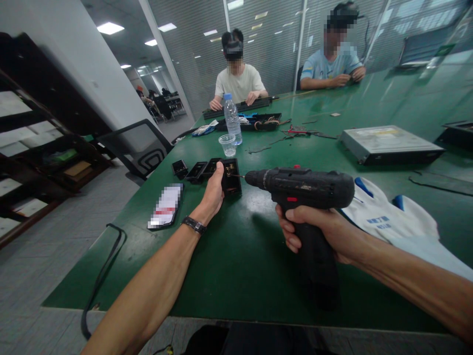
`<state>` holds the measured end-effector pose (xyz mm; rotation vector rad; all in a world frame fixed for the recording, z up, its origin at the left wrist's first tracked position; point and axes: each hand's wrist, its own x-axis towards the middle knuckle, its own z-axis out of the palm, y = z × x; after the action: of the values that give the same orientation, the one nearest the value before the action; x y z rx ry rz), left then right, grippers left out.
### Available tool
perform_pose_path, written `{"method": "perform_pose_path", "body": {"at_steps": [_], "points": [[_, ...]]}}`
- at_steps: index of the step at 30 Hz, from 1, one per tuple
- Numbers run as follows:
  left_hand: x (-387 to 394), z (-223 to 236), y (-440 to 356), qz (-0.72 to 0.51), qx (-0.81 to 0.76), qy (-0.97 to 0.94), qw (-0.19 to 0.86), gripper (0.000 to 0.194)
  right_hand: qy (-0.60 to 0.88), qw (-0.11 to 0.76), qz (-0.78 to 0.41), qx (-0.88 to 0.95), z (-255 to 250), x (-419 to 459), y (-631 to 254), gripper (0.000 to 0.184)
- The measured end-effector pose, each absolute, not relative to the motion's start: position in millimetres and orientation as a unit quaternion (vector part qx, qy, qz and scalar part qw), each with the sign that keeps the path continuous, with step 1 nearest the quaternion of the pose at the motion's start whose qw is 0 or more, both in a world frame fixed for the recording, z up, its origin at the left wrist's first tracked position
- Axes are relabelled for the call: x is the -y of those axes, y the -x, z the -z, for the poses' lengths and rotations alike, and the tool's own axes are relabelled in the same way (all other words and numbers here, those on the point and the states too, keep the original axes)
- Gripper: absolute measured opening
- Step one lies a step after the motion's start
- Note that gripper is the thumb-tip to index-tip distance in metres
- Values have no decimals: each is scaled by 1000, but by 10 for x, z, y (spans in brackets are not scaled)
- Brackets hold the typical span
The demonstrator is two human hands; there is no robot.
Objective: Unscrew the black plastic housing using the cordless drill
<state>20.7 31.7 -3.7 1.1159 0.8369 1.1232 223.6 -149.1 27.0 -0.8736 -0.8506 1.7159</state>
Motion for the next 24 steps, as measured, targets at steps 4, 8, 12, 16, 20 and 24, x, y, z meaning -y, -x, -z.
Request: {"method": "perform_pose_path", "body": {"at_steps": [4,8,12,16,20,24], "points": [[-323,43,-210,-494,-362,-495,616,59,362,495,-708,350,-275,1489,-2238,13],[-326,48,-214,-495,-365,-488,619,59,361,495,-708,350,-279,1480,-2237,13],[-330,55,-207,-494,-362,-494,617,59,358,495,-707,357,-267,1480,-2243,12],[-331,56,-206,-496,-365,-490,618,59,351,497,-707,361,-240,1485,-2253,11],[-325,52,-208,-496,-362,-492,617,58,349,497,-710,357,-251,1486,-2243,10],[-318,52,-201,-493,-359,-498,616,58,355,497,-707,356,-279,1492,-2233,12]]}}
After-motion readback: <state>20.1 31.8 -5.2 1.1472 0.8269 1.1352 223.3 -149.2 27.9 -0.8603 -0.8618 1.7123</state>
